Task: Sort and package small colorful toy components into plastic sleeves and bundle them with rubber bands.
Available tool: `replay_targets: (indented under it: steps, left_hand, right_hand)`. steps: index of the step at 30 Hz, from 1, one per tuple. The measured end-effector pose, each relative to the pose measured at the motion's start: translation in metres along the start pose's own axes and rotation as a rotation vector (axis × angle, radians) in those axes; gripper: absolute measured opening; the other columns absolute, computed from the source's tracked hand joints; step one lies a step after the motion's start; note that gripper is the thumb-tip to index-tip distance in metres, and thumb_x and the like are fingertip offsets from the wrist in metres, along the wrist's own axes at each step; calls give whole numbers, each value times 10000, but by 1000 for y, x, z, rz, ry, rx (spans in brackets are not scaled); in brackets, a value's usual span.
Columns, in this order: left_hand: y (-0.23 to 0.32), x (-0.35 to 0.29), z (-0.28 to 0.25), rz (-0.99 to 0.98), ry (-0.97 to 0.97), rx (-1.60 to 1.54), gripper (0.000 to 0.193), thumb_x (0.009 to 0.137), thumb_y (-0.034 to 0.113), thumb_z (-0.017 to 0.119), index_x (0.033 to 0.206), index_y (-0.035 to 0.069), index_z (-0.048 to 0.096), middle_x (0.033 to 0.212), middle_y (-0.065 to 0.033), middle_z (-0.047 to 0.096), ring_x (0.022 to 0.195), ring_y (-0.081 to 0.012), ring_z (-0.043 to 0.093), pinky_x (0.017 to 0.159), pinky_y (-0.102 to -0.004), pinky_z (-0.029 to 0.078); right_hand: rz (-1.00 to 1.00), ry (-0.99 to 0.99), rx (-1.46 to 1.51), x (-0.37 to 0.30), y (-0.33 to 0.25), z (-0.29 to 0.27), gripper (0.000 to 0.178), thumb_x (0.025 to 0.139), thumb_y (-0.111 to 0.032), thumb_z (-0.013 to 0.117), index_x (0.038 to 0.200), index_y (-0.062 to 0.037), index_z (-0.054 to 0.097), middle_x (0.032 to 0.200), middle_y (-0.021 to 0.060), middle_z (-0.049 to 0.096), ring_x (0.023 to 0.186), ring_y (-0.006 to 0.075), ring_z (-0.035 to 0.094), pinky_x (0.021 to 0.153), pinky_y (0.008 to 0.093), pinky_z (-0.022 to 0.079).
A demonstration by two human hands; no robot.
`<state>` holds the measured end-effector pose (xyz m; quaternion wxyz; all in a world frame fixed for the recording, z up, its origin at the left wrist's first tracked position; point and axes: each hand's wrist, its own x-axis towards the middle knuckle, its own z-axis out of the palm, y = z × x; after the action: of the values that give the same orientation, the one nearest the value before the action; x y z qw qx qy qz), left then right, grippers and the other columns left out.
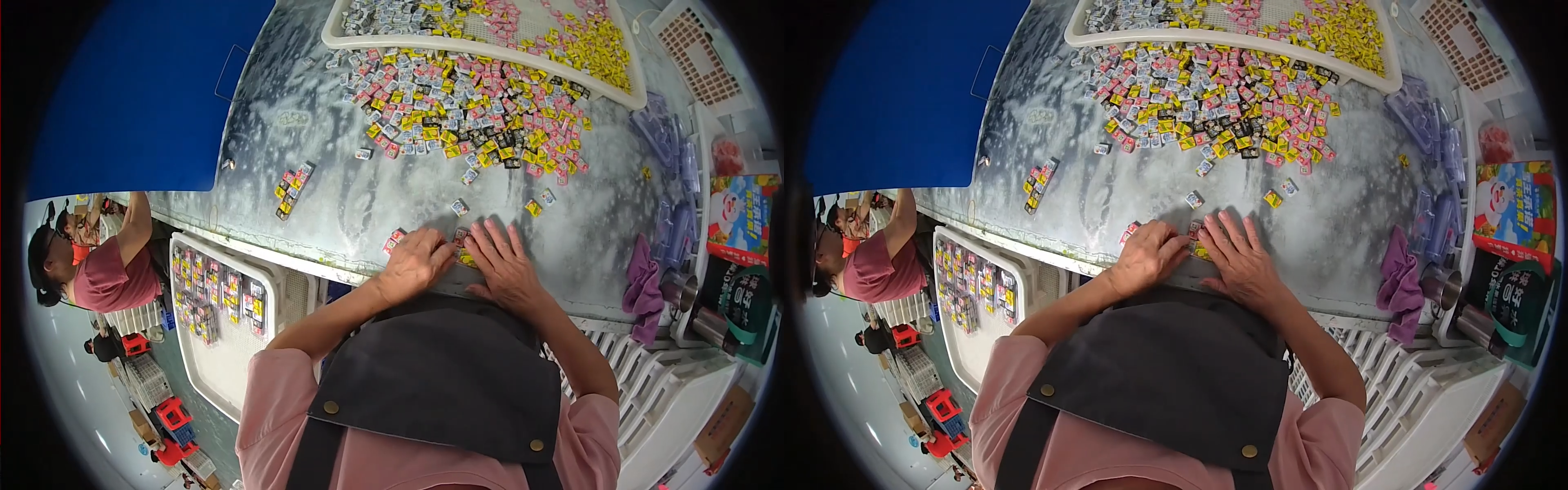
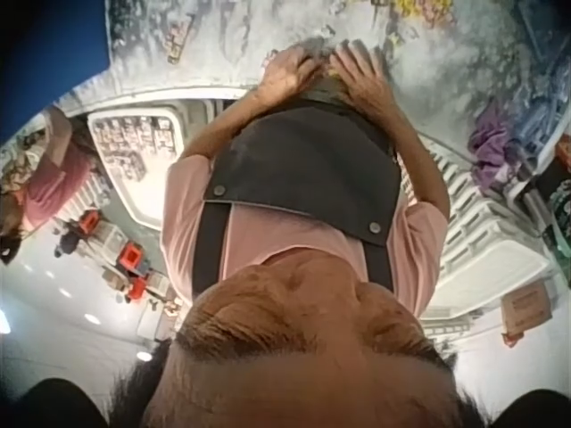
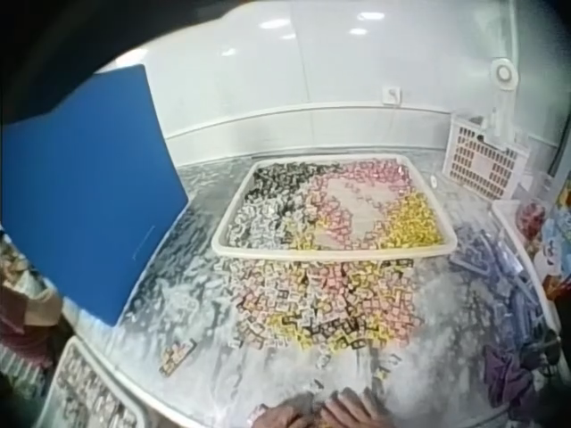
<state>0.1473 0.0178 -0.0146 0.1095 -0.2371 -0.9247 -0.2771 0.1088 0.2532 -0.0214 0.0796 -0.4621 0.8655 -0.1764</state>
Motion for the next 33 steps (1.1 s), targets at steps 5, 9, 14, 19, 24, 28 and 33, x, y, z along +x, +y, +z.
replay_targets:
  steps: [5, 9, 14, 19, 24, 28, 33]
  left_hand:
    - [-1, -5, 5, -30, -19, -64, 265, 776, 51, 762, 1032, 26, 700, 935, -108, 606, 854, -286, 620, 698, -380, 522]
    - [-2, -9, -3, -101, 46, -45, 306, 769, 37, 756, 1068, 26, 691, 984, -107, 624, 861, -286, 618, 739, -387, 518]
    - [-4, -26, -13, -39, -19, 112, 400, 763, 47, 741, 1156, 27, 669, 1116, -129, 601, 988, -319, 581, 877, -439, 480]
    - [-7, -30, -11, 12, -81, 146, 460, 758, 70, 736, 1208, 24, 651, 1195, -148, 558, 1094, -342, 534, 955, -483, 444]
    - [0, -28, -21, -166, 31, 83, 403, 797, 32, 721, 1193, 9, 649, 1113, -158, 591, 980, -348, 572, 883, -451, 476]
    - [-2, -27, -24, -323, 43, 50, 348, 813, 19, 705, 1155, -12, 648, 1038, -161, 595, 918, -354, 566, 842, -435, 480]
    - [-6, -13, -18, -316, 48, 108, 287, 821, 29, 698, 1103, -2, 652, 1014, -150, 595, 911, -334, 554, 841, -429, 470]
  right_hand:
    - [-34, -35, -64, -1, -2, 0, 869, 827, -555, 686, 1503, -84, 410, 1601, 152, 326, 1502, 357, 253, 1214, 581, 160]
    - [-22, -18, -34, 3, -6, -4, 871, 828, -560, 682, 1491, -61, 415, 1595, 151, 337, 1500, 348, 262, 1214, 576, 166]
    - [-86, -42, 6, 15, -10, 0, 877, 842, -559, 671, 1464, 7, 421, 1582, 158, 354, 1498, 307, 281, 1214, 564, 177]
    - [-125, -14, 2, 17, -6, -1, 830, 845, -513, 694, 1435, 18, 449, 1565, 171, 372, 1485, 314, 299, 1210, 554, 198]
    - [200, 384, 220, 6, -3, -20, 483, 874, -148, 699, 1294, 47, 564, 1376, 222, 533, 1245, 390, 525, 1069, 471, 407]
    - [574, 416, 434, -28, 9, -20, 286, 962, -144, 633, 1185, 33, 602, 1043, 175, 679, 822, 252, 692, 687, 353, 552]
    - [939, 88, 1125, -35, 0, -14, 273, 1001, -218, 621, 1102, 35, 630, 826, 100, 694, 601, 165, 670, 547, 299, 546]
